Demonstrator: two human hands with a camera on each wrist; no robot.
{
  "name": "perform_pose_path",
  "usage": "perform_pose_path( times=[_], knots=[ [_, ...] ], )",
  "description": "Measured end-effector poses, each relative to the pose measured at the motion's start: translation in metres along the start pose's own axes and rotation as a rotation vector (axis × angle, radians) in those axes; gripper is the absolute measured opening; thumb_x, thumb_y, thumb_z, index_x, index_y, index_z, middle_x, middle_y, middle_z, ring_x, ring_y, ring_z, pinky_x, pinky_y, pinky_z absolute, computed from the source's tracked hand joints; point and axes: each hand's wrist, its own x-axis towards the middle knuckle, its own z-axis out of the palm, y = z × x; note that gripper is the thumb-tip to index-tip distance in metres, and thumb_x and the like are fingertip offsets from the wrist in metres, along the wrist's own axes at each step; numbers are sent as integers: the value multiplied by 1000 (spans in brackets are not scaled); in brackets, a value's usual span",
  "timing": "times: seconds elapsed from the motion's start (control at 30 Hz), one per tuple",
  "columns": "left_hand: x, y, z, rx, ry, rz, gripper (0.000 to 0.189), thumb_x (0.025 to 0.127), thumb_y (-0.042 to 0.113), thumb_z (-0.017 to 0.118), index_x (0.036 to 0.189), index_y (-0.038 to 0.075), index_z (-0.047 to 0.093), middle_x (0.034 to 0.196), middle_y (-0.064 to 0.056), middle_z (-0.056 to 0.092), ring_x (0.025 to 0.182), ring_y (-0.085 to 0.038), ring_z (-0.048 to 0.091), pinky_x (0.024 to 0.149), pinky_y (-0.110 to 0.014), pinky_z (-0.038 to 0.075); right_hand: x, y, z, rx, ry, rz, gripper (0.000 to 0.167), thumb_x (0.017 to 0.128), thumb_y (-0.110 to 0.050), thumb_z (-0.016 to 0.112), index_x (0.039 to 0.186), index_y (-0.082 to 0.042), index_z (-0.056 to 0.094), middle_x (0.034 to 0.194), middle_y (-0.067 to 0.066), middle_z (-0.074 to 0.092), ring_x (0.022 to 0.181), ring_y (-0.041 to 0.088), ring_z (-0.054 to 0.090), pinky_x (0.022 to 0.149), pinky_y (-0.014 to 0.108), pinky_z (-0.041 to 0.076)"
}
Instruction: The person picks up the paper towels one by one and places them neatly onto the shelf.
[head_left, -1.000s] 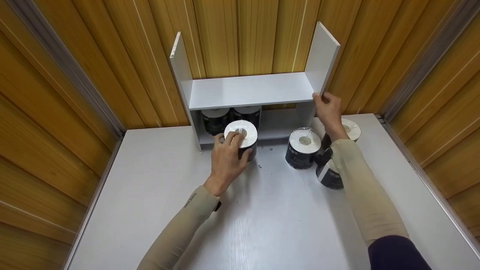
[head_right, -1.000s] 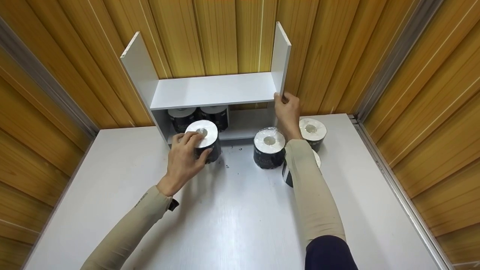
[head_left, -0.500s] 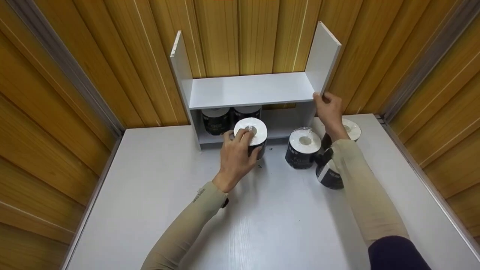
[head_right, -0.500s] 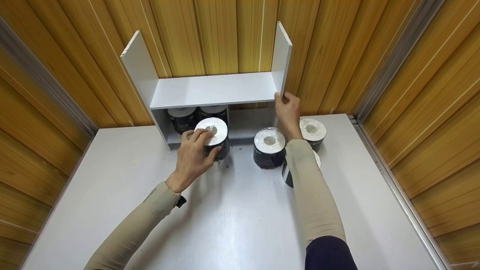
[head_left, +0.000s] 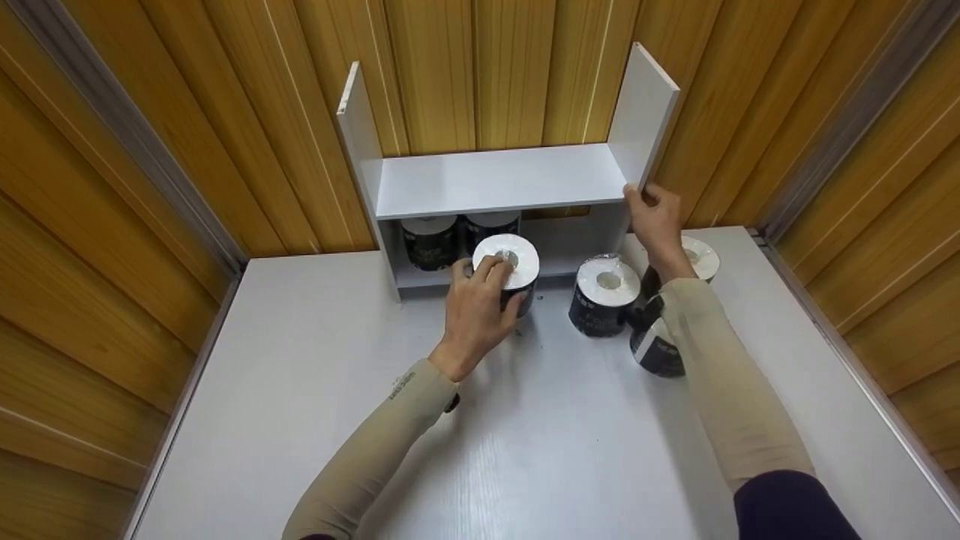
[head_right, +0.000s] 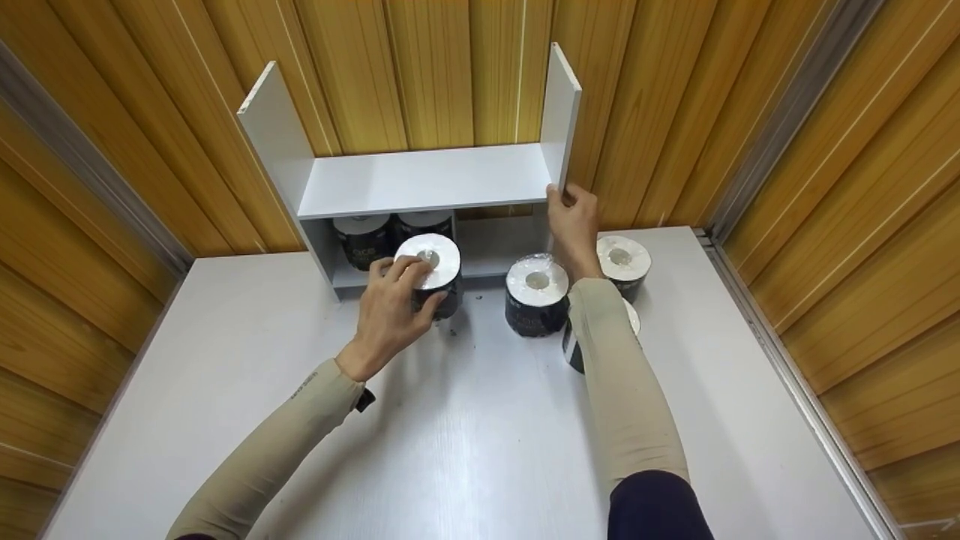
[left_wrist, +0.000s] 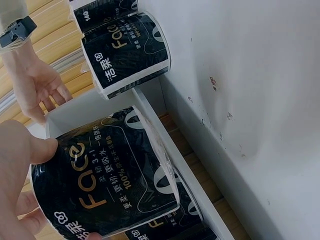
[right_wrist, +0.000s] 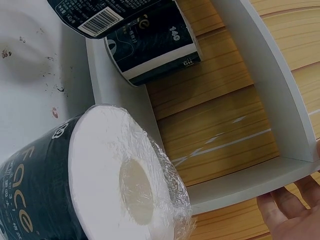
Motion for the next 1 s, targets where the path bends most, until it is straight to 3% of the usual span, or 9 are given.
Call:
perform_pose_path(
  times=[0.3,0.53,1.0],
  knots=[
    [5,3,5,-4,-46,-21,42,92,34,83,125,11,71,127,-6,71,118,-38,64,110,-49,47,2,2,0,9,-6,4,33,108,-39,59,112,-7,69,100,-1,57,99,14,50,83,29,43],
    [9,6,11,-6,-41,0,41,93,33,83,125,9,72,127,-7,72,117,-34,68,111,-49,46,1,0,0,-2,-20,-11,45,109,-38,57,137,-4,69,121,3,65,110,14,53,94,29,45],
    [19,14,23,-20,-45,-19,43,94,34,82,128,11,71,130,-7,71,119,-36,65,108,-48,48,0,0,1,0,6,-1,39,108,-37,60,125,-3,71,107,0,61,104,13,50,88,28,42]
  ],
)
